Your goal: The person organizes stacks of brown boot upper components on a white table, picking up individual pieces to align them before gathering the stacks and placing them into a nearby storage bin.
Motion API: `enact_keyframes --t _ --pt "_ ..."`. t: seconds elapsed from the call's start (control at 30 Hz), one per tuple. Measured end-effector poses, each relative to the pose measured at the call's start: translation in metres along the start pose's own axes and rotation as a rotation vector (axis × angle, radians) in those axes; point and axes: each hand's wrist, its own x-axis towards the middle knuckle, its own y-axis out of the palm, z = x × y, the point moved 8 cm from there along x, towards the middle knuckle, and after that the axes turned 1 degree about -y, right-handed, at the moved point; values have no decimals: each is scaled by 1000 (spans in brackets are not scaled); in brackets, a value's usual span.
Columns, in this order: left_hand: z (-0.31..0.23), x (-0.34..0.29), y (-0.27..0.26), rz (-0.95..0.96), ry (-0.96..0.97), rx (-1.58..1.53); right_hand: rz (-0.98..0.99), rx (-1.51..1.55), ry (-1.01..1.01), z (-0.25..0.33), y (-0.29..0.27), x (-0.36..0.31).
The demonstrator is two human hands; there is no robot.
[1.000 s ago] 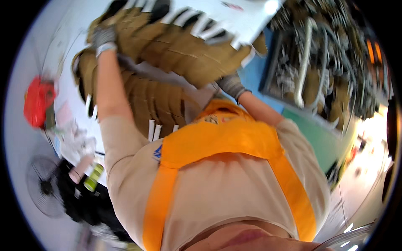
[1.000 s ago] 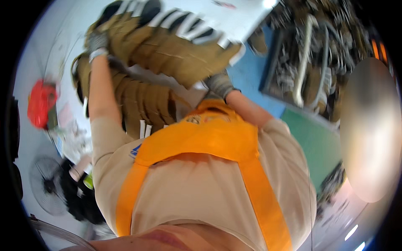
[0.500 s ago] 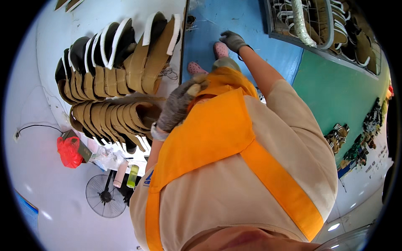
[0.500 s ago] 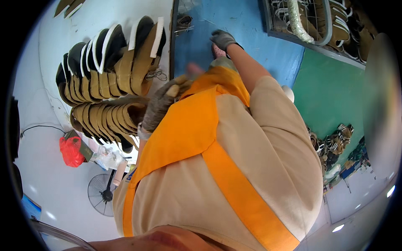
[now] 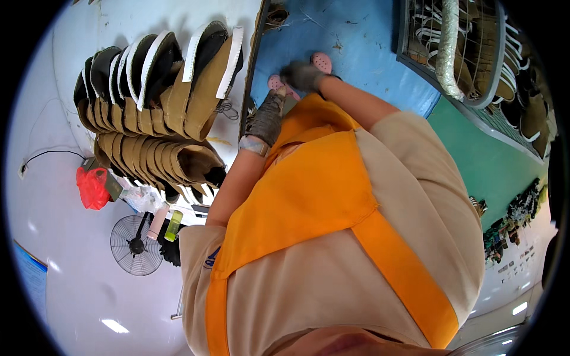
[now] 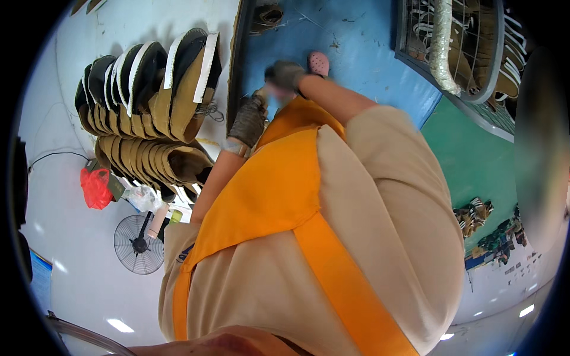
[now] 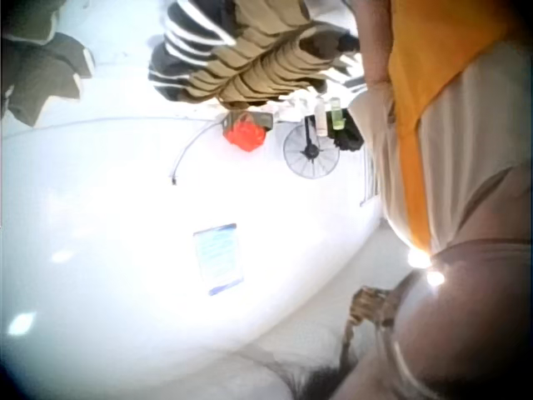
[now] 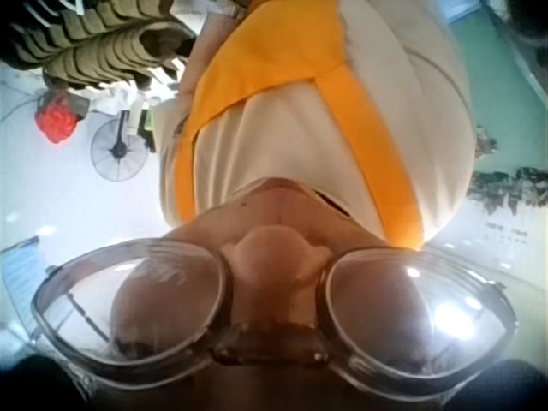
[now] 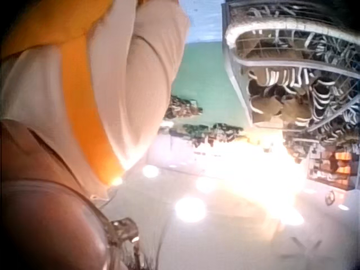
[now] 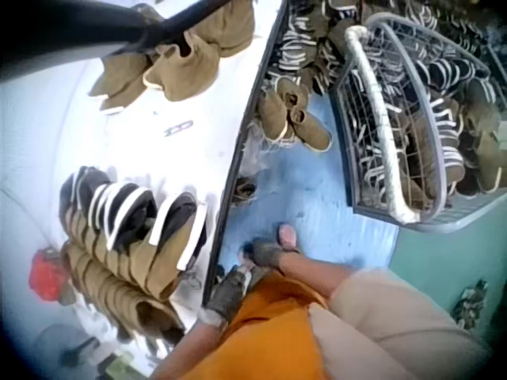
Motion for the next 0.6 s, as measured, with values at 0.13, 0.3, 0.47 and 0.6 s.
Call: enact_keyframes --t 0.13,0.3,0.47,0.6 --pt "48 66 31 204 -86 -383 -58 -315 -219 3 2 -129" --pt "-169 -77 58 262 470 -405 254 -314 329 -127 29 -191" --pt "-244 -132 -16 118 805 -369 199 -268 422 -181 31 -185" --pt "-251 -161 -75 -64 871 -354 336 -460 -7 -159 58 -142"
